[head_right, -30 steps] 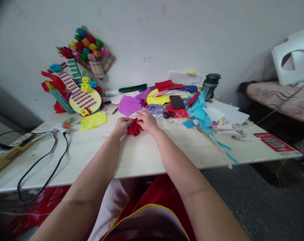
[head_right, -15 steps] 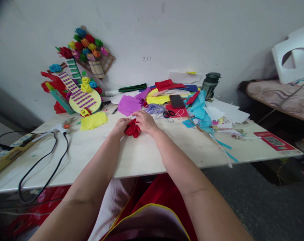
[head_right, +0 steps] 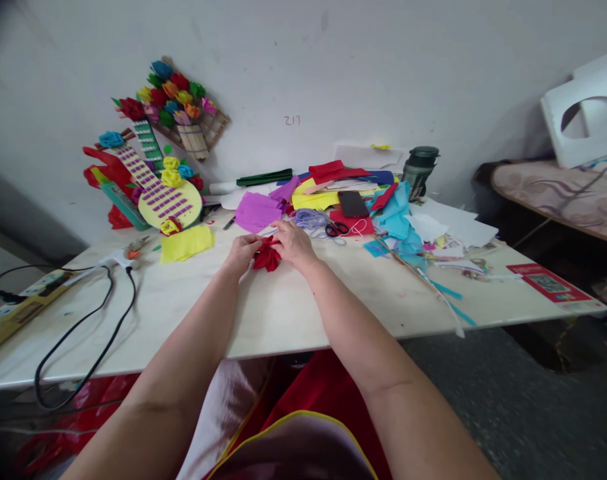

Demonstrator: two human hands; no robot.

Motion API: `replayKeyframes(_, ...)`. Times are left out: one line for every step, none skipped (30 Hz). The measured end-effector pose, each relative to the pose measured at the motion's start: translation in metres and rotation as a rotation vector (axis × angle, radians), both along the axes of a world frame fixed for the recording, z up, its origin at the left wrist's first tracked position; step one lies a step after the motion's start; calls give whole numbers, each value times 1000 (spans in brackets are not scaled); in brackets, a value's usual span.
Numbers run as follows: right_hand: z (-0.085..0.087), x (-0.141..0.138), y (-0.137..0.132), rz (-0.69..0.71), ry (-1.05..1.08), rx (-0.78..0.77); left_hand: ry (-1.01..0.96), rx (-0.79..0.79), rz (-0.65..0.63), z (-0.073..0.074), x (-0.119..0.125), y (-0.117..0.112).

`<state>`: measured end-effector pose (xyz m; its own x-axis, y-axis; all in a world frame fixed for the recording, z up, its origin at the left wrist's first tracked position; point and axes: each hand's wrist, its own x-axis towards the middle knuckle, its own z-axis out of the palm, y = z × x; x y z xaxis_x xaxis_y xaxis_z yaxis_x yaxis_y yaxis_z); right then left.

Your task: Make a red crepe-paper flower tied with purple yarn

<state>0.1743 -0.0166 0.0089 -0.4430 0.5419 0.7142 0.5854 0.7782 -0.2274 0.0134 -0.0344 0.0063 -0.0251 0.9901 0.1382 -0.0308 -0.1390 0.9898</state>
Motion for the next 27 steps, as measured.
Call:
replayKeyframes(-1, 0, 1, -5, 15, -3, 14, 19, 17, -1, 1, 0)
replayKeyframes(-3, 0, 1, -7, 29, -5, 26, 33, 32, -2, 2, 1)
replayKeyframes(-4, -1, 2, -6, 40, -5, 32, 43, 45, -2, 3, 1)
replayKeyframes(-4, -1, 2, -2, 47, -1, 30, 43, 54, -2, 4, 0)
replayKeyframes(-5, -2, 1, 3, 48, 7, 17, 36, 60, -1, 5, 0)
replayKeyframes(-4, -3, 0, 10, 42, 19, -4, 21, 62, -1, 5, -1)
replayKeyframes(-3, -3, -1, 17, 30, 36, -32, 2, 59, 0, 6, -1)
replayKeyframes(-1, -4, -3, 23, 13, 58, -64, -18, 51, 1, 6, -2)
replayKeyframes(1, -5, -6, 31, -10, 82, -96, -33, 37, 2, 6, -3)
replayKeyframes(3, -5, -9, 39, -36, 109, -128, -43, 21, 2, 6, -4)
replayKeyframes(5, -6, -11, 48, -63, 138, -158, -47, 8, 2, 5, -5)
replayKeyframes(7, -6, -14, 56, -88, 165, -185, -47, -1, 3, 5, -5)
replayKeyframes(9, -6, -16, 63, -106, 186, -207, -46, -6, 3, 4, -6)
replayKeyframes(9, -7, -17, 66, -116, 197, -223, -49, -8, 3, 4, -7)
replayKeyframes(10, -7, -17, 64, -113, 198, -232, -53, -7, 4, 3, -8)
replayKeyframes(9, -7, -17, 58, -97, 189, -233, -56, -8, 4, 3, -9)
replayKeyframes(8, -7, -16, 50, -70, 171, -227, -55, -8, 5, 3, -9)
replayKeyframes(6, -7, -14, 39, -33, 146, -216, -53, -5, 6, 3, -10)
replayKeyframes(4, -7, -11, 31, 6, 120, -200, -51, -3, 7, 3, -10)
replayKeyframes(2, -6, -9, 26, 43, 90, -184, -48, -1, 7, 3, -10)
replayKeyframes(0, -6, -7, 28, 68, 59, -169, -47, -1, 8, 3, -10)
replayKeyframes(-2, -5, -5, 35, 83, 28, -157, -47, -3, 8, 3, -10)
replayKeyframes(-3, -4, -3, 44, 89, 0, -148, -50, -7, 7, 3, -10)
replayKeyframes(-4, -3, -1, 55, 90, -23, -142, -52, -12, 7, 3, -9)
replayKeyframes(-5, -3, 0, 66, 89, -39, -137, -55, -15, 6, 3, -8)
replayKeyframes(-5, -3, 1, 74, 89, -48, -132, -60, -18, 4, 2, -7)
replayKeyframes(-5, -2, 1, 81, 92, -50, -129, -65, -21, 3, 2, -6)
